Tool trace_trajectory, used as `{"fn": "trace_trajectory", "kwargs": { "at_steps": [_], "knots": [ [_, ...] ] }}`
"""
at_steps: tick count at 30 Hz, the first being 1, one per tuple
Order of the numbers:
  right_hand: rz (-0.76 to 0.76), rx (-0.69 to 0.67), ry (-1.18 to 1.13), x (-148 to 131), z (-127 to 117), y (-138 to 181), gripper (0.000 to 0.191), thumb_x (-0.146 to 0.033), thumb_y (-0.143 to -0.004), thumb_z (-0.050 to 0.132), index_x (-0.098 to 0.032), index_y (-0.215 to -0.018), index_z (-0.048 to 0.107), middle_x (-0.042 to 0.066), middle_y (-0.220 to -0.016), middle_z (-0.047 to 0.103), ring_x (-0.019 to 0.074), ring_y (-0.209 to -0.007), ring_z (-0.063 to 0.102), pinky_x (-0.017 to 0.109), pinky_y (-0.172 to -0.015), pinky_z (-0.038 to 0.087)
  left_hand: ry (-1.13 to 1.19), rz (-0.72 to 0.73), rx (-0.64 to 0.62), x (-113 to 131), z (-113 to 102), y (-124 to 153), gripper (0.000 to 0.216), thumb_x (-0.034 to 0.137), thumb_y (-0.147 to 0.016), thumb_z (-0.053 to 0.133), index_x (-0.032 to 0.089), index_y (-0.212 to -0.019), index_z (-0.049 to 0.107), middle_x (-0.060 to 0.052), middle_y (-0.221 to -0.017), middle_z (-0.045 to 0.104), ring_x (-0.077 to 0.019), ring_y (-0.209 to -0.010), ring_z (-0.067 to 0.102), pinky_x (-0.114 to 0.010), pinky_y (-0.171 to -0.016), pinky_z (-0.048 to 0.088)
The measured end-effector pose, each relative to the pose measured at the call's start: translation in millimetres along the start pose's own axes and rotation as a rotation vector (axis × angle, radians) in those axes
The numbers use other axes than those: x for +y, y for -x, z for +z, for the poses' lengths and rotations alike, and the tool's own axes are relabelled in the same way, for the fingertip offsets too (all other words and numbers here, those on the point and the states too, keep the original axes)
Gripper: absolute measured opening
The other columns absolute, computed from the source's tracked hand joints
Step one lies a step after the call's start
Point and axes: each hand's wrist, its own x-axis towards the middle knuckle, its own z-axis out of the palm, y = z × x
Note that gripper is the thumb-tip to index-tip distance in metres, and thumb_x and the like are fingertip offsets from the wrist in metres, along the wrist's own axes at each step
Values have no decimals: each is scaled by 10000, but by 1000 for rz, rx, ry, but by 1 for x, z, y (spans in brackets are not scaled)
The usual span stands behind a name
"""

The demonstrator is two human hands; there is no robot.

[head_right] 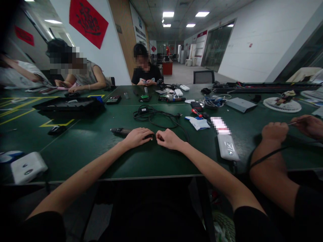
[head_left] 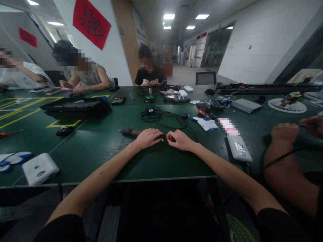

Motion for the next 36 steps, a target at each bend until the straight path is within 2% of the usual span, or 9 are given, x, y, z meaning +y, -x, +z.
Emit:
{"fn": "trace_trajectory", "kwargs": {
  "at_steps": [6,10,14,19,25,31,36],
  "knots": [
    [24,-19,-30,-1,6,0,113,-257,-1055,492,-206,-1129,559,-38,-743,666,153,-654,546,306,-850,376,-2,-7,-15,1,-2,-2,315,408,-1052,496,241,-1289,618,-78,-1215,687,-225,-1092,659,-375,-950,495],
    [37,-1,58,1,10,-2,140,-259,-1060,497,-195,-1157,575,18,-877,701,164,-708,575,315,-849,353,-2,-9,-15,1,-2,-3,316,411,-1055,486,238,-1283,620,-82,-1202,687,-228,-1086,658,-377,-953,489],
    [54,28,57,5,12,-2,177,-238,-1050,533,-211,-1215,591,58,-1056,722,194,-912,646,315,-862,341,0,-8,-10,2,-1,-3,324,423,-1061,474,235,-1281,621,-80,-1195,687,-224,-1091,654,-367,-960,481],
    [44,44,35,10,15,-2,198,-220,-1032,586,-212,-1224,633,64,-1129,731,201,-1002,658,340,-900,342,-3,-16,0,2,2,-2,333,429,-1072,460,228,-1292,606,-77,-1169,699,-217,-1069,660,-359,-951,470],
    [45,62,44,11,15,-2,65,-226,-1019,608,-182,-1049,645,64,-1024,724,193,-899,642,346,-899,370,-44,-9,-19,5,5,-6,334,442,-1084,432,221,-1263,608,-76,-1118,713,-218,-1022,668,-359,-923,464],
    [66,69,76,10,16,-2,51,-202,-986,613,-197,-1031,590,-4,-829,654,166,-765,593,324,-881,358,-21,-33,-15,12,1,-6,312,440,-1068,477,239,-1265,613,-66,-1098,716,-222,-1006,670,-360,-892,473],
    [73,53,85,10,17,-2,79,-210,-958,631,-202,-1025,588,-29,-776,616,153,-714,557,306,-854,347,-23,-19,23,16,-3,-3,299,430,-1061,481,237,-1248,612,-73,-1138,703,-226,-1048,652,-358,-896,488]
  ]
}}
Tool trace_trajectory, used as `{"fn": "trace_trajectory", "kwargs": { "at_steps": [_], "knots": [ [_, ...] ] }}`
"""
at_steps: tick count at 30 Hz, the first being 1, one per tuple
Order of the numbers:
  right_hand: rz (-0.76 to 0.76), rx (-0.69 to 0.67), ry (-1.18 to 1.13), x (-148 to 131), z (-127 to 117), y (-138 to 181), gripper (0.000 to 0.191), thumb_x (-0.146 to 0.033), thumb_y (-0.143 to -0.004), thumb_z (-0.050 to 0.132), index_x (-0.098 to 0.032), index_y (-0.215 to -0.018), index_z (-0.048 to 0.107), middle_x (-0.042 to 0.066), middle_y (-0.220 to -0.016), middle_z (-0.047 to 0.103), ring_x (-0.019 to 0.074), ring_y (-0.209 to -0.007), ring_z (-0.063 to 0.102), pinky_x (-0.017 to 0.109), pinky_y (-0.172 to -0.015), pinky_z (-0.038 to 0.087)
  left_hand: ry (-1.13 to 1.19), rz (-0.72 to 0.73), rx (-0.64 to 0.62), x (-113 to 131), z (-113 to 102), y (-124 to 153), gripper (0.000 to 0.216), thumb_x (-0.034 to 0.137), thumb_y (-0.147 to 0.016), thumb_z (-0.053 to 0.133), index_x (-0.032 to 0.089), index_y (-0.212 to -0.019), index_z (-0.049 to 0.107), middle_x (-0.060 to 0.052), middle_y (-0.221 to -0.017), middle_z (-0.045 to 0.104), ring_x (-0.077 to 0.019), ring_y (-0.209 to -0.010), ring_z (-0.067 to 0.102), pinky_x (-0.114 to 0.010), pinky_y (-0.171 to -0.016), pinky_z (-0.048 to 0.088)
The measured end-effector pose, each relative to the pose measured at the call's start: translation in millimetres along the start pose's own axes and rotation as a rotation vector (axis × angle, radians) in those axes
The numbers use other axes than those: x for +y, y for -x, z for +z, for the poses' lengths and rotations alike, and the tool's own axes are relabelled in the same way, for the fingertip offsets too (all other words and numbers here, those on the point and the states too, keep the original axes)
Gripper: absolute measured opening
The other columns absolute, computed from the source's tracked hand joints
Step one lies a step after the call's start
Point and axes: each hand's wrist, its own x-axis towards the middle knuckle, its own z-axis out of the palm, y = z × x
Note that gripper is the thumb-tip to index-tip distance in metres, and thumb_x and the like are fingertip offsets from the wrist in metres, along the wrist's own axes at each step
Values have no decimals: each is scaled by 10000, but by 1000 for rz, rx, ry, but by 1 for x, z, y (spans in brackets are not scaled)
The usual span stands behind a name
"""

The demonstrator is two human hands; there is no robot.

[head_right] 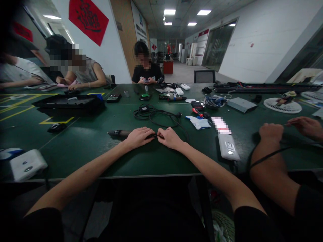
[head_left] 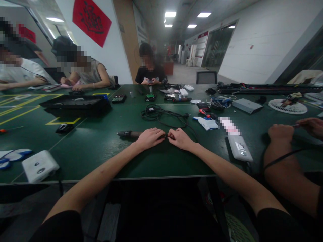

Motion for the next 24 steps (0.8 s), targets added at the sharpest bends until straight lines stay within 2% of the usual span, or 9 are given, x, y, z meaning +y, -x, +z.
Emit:
{"fn": "trace_trajectory", "kwargs": {
  "at_steps": [9,16,24],
  "knots": [
    [-4,-2,-2,-2,-3,0,49,-205,-967,650,-195,-1001,617,-6,-826,651,163,-775,594,304,-842,339,-21,10,9,-3,2,2,244,369,-1043,495,230,-1200,620,-69,-1094,703,-216,-1008,653,-351,-865,508],
    [2,-7,3,-2,-5,1,64,-199,-959,652,-194,-1007,611,-19,-795,635,156,-740,579,300,-836,342,-36,6,14,-5,3,2,256,400,-1043,501,235,-1192,629,-66,-1062,712,-214,-982,664,-338,-836,511],
    [-70,-8,6,-3,-3,-2,44,-225,-989,630,-195,-1016,612,-19,-778,619,160,-753,567,335,-915,376,-27,25,-2,-4,1,3,275,407,-1071,455,238,-1223,609,-55,-1107,710,-210,-1004,657,-348,-862,501]
  ]
}}
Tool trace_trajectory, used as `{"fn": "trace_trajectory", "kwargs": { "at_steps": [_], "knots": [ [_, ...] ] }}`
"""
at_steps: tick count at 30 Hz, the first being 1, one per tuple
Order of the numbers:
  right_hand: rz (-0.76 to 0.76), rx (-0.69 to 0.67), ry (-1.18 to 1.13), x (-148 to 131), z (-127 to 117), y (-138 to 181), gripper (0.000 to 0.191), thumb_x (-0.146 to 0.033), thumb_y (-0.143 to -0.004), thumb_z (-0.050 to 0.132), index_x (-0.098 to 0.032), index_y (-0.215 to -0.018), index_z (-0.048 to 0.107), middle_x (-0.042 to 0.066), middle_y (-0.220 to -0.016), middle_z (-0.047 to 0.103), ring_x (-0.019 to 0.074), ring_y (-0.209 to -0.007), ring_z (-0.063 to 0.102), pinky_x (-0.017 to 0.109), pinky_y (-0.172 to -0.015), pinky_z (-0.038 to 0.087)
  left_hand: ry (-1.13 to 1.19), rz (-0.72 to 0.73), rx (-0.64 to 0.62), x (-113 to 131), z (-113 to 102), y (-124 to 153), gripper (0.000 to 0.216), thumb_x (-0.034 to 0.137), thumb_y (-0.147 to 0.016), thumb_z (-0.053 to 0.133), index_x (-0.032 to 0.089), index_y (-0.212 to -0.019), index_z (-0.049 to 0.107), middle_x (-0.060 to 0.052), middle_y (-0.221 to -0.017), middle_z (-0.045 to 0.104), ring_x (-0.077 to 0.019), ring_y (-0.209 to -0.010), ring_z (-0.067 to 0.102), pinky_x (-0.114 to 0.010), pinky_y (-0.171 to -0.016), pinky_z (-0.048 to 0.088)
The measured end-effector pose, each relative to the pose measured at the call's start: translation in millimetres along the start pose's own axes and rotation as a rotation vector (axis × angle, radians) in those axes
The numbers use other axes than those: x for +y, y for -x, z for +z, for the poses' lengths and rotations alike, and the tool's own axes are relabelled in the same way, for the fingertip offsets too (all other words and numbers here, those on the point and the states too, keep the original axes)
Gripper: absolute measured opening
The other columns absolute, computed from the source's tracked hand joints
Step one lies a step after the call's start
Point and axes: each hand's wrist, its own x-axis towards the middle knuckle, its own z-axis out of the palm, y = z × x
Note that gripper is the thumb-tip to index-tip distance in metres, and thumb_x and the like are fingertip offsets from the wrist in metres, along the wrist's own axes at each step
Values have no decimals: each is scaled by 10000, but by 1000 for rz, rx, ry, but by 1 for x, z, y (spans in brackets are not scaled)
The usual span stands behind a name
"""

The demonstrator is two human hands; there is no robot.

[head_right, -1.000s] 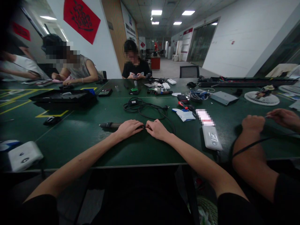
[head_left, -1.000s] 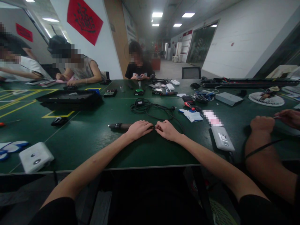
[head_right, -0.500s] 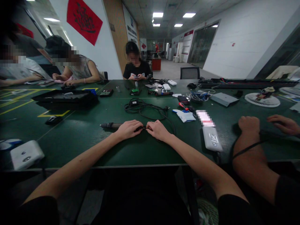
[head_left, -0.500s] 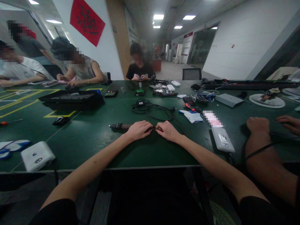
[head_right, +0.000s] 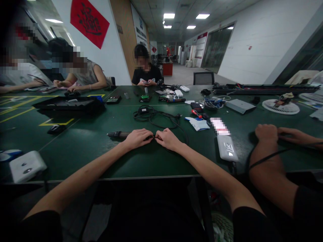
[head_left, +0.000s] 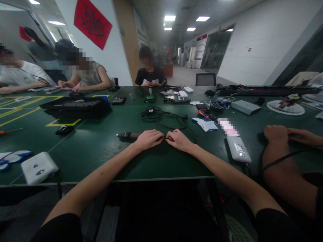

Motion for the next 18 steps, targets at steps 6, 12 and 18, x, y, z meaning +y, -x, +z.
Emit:
{"fn": "trace_trajectory", "kwargs": {
  "at_steps": [6,12,18],
  "knots": [
    [-11,50,25,2,-3,-3,70,-238,-982,643,-187,-1029,631,101,-1194,649,240,-1125,581,376,-972,414,-12,-2,-1,-1,1,-2,257,388,-1068,460,240,-1229,597,-57,-1130,706,-217,-1008,653,-357,-861,499],
    [15,21,-46,3,2,-4,73,-217,-1004,614,-196,-1073,625,86,-1130,687,223,-1055,639,362,-952,479,-20,6,17,0,1,-3,240,375,-1053,485,235,-1206,607,-60,-1095,708,-213,-998,658,-344,-846,503],
    [35,18,-45,2,1,-1,105,-247,-1027,590,-192,-1114,613,82,-1095,702,218,-996,663,328,-898,484,-30,2,38,2,2,-2,228,364,-1046,497,225,-1182,616,-56,-1084,707,-211,-991,659,-345,-851,509]
  ]
}}
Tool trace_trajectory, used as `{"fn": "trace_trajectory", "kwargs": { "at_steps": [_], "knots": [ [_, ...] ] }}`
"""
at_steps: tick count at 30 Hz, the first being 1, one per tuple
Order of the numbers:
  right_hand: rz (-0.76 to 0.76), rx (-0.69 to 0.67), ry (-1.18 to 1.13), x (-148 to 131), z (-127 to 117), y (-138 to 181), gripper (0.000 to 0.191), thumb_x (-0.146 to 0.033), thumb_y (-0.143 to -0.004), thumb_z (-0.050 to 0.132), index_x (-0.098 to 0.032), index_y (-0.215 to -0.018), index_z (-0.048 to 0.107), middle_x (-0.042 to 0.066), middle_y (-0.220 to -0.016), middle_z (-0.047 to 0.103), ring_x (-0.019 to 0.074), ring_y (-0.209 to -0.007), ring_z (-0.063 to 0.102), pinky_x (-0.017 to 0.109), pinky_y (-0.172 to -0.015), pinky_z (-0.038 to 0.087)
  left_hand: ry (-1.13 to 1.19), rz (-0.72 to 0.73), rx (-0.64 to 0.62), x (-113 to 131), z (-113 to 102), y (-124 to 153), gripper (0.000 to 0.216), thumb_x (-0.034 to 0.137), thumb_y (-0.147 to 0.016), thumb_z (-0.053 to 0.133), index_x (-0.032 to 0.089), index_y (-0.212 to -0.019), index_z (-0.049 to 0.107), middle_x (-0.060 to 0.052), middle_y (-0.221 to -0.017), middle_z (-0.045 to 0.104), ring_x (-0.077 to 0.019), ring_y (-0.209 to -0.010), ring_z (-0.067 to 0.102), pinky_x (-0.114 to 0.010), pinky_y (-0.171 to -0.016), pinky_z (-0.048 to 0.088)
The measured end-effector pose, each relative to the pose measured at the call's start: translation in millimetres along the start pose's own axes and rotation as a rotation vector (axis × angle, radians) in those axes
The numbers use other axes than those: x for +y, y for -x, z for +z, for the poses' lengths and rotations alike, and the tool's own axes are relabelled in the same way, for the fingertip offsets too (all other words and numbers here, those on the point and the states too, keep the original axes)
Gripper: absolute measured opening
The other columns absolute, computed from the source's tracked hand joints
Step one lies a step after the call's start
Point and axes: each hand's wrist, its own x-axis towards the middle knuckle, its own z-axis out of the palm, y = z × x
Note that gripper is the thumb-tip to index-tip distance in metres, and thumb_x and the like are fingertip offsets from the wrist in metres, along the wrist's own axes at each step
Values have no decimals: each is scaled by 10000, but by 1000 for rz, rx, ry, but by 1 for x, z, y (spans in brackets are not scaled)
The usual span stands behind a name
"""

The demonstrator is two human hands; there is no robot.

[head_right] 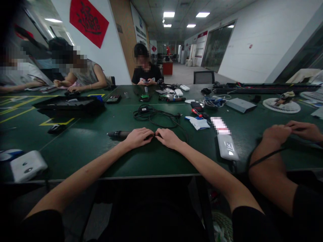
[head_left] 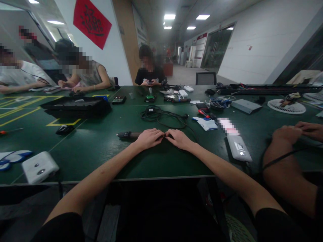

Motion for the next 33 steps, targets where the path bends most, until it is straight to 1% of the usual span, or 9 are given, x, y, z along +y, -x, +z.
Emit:
{"fn": "trace_trajectory", "kwargs": {
  "at_steps": [5,9,11,15,19,21,26,30,33],
  "knots": [
    [8,5,1,-1,0,1,97,-235,-1022,595,-197,-1111,607,75,-1087,704,217,-990,664,325,-898,477,8,-52,15,2,-2,0,235,406,-1035,530,230,-1159,623,-57,-1062,705,-217,-968,657,-351,-822,512],
    [17,3,5,-2,0,0,94,-233,-1022,594,-196,-1107,610,75,-1086,705,211,-979,667,328,-903,475,17,0,-1,2,-4,0,250,363,-1017,548,235,-1224,605,-62,-1110,698,-218,-1013,651,-349,-852,513],
    [14,3,4,-3,-1,0,99,-231,-1022,594,-194,-1113,609,76,-1090,704,210,-982,667,328,-907,474,12,3,-8,2,-4,0,221,357,-1030,526,234,-1192,614,-60,-1099,697,-214,-1007,651,-343,-850,511],
    [8,-4,7,-4,-3,0,89,-233,-1020,597,-193,-1099,603,77,-1090,701,211,-983,664,324,-895,472,8,-62,1,3,-4,-1,241,421,-1042,515,224,-1128,623,-58,-1044,697,-216,-959,654,-346,-817,514],
    [6,-3,7,-4,-4,1,84,-229,-1020,595,-196,-1098,603,72,-1075,702,210,-980,662,325,-906,469,35,-2,0,4,-7,0,256,367,-1032,518,232,-1232,602,-70,-1156,688,-222,-1048,645,-353,-877,518],
    [11,-5,7,-4,-3,1,86,-234,-1021,597,-196,-1097,607,72,-1070,703,210,-979,662,325,-908,470,38,22,-2,4,-7,0,242,337,-1039,496,240,-1233,604,-67,-1195,681,-219,-1075,639,-355,-899,517],
    [12,-8,19,-2,-1,0,88,-236,-1020,601,-195,-1098,610,74,-1080,703,210,-978,663,326,-903,473,26,-53,21,4,-5,-1,247,415,-1035,524,235,-1177,616,-69,-1170,685,-226,-1040,642,-362,-874,530],
    [5,2,31,-1,0,0,91,-239,-1017,608,-193,-1096,609,74,-1063,704,210,-964,669,328,-898,472,53,27,15,3,-5,0,256,352,-1027,526,256,-1252,601,-62,-1263,664,-219,-1128,627,-351,-912,530],
    [3,6,33,-1,0,0,93,-236,-1019,603,-195,-1103,609,72,-1067,705,209,-973,670,329,-911,472,44,-23,30,3,-3,0,220,364,-1042,506,251,-1194,617,-60,-1209,681,-214,-1075,643,-350,-890,534]
  ]
}}
